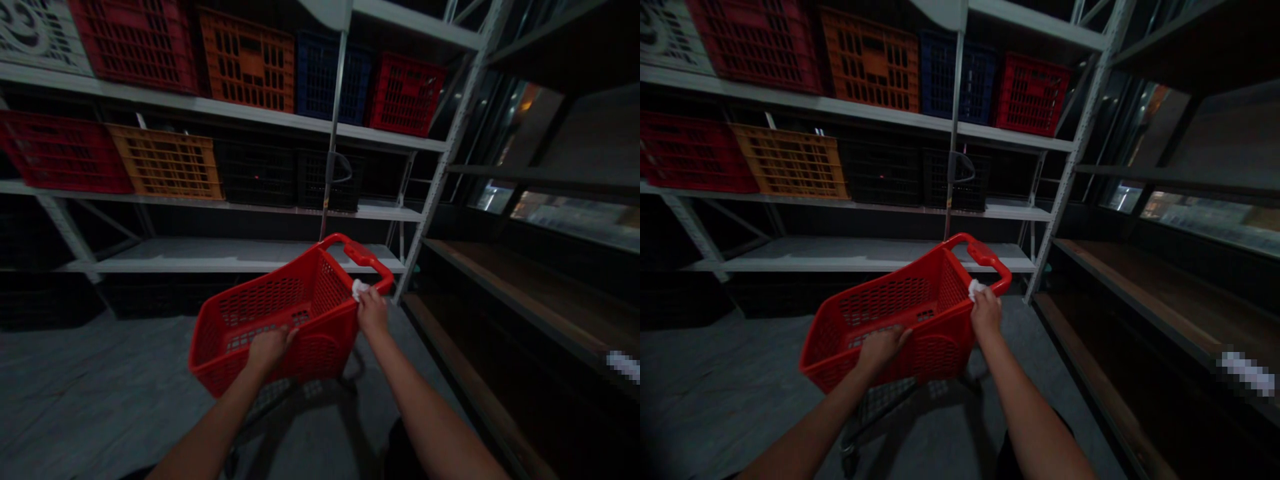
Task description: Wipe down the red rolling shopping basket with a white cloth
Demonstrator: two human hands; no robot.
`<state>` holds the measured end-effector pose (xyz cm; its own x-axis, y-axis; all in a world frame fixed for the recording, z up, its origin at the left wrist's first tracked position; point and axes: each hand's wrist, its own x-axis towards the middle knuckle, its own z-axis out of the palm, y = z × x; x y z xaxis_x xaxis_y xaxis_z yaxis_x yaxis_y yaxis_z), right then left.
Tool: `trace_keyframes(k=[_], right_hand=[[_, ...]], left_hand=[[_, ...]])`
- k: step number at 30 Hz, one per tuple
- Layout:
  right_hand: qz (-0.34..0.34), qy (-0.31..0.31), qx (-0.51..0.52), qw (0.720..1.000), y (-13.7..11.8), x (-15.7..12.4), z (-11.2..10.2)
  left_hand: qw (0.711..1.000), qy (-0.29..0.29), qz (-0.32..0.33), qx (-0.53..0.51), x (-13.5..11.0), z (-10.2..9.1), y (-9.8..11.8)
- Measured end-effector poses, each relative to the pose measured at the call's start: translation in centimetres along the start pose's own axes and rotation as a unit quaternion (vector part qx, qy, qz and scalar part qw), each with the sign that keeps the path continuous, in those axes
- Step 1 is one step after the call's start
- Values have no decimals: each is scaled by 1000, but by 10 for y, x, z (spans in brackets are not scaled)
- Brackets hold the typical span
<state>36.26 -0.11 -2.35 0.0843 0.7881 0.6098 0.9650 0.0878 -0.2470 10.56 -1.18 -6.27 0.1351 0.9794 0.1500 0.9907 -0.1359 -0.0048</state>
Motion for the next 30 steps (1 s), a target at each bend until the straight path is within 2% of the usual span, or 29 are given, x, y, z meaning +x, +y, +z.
trace_keyframes(k=[2, 4, 9, 12, 16, 19, 22, 24, 27, 30], right_hand=[[-75, -52, -9, 996, -12, -3, -1], [-95, -71, -27, 993, -8, 4, -11], [45, -10, -28, 999, 53, 46, -46], [65, 47, 53, 995, 69, 49, -47], [48, 143, 181, 972, 47, 15, -21], [58, 150, 244, 956, 23, -16, 7], [86, 137, 266, 950, 13, -28, 26], [111, 146, 273, 944, 13, -25, 29], [203, 175, 279, 922, 8, -17, 26], [279, 163, 279, 904, -11, -20, 30]], left_hand=[[1000, 0, 4, 0, -1, 2, -2], [1000, 4, 11, 4, -3, 5, -8], [1000, -4, -2, 7, -8, 2, -17], [1000, -2, -5, 3, -1, -9, -1], [996, 20, 72, -39, 17, -22, 44], [997, 20, 55, -40, 28, -23, 68], [998, 22, 47, -33, 34, -20, 71], [998, 24, 46, -31, 35, -18, 67], [998, 31, 43, -30, 35, -15, 64], [998, 38, 40, -30, 35, -13, 65]])
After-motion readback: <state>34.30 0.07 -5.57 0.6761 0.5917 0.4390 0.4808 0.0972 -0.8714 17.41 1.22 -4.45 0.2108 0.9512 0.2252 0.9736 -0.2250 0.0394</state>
